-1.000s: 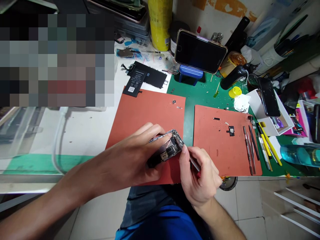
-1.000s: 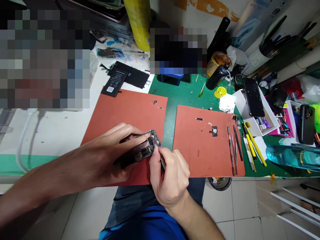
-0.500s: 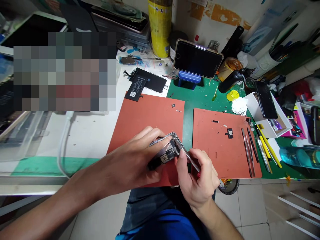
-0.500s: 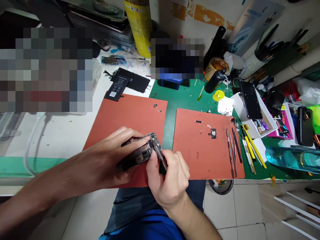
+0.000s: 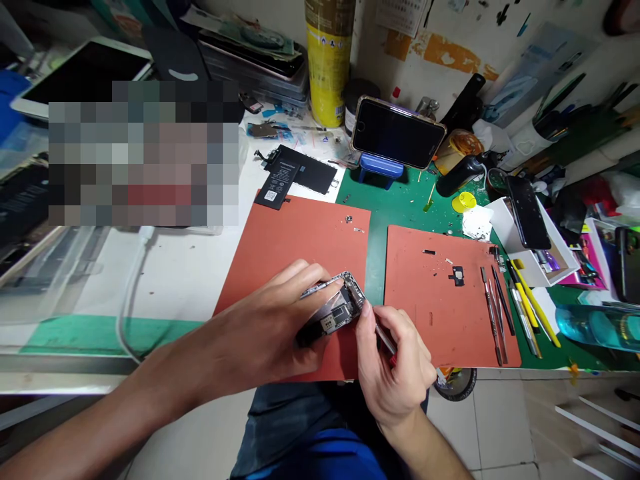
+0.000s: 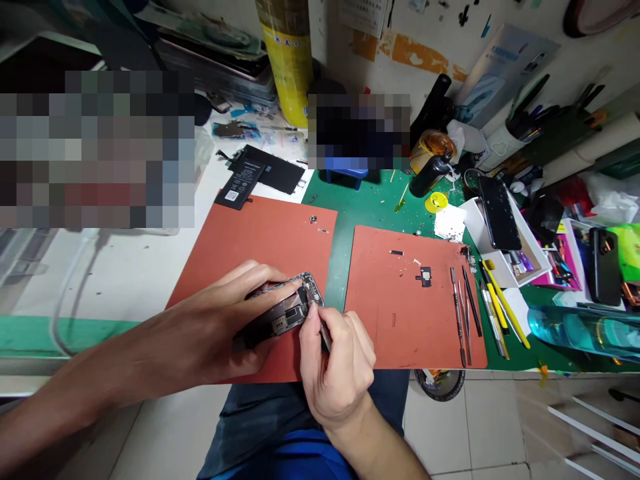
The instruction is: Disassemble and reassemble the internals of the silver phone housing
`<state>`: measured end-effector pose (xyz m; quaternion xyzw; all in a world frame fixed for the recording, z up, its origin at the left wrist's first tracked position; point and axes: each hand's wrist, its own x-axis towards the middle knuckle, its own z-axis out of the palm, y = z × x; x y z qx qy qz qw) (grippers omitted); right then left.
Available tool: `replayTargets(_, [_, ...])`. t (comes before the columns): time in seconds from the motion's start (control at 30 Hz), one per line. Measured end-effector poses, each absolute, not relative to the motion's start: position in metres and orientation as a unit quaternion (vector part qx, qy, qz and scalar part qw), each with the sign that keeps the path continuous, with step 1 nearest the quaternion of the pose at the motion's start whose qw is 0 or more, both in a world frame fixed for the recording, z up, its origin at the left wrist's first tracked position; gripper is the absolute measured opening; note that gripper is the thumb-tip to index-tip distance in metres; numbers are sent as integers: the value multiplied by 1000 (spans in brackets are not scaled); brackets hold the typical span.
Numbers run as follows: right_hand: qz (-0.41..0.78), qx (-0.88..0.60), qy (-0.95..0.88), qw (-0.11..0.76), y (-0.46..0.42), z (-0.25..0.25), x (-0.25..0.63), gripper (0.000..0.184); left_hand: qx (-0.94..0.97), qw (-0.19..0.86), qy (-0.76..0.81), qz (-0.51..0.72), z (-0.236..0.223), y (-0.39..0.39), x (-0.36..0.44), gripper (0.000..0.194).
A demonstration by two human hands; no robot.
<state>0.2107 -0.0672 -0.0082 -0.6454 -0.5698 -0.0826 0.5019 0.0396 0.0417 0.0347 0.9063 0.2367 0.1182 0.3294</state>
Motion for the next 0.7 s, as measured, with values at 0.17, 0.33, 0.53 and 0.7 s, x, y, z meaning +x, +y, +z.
replayTargets(0.17, [-77,-650,-569,497,-70,-5,210,22,907,321,242,126,31,38,39,50])
replayTargets(0.33, [-63,-677,-478,556,-89,-8,227,21,920,241,262,166,20,26,38,64])
replayTargets(0.53, [-4,-708,-385,592,-101,-21,258,17,924,127,300,199,3,3,25,58])
replayTargets(0.7, [13,-713,-384,587,-98,-21,259,17,939,96,292,155,-8,-11,19,48])
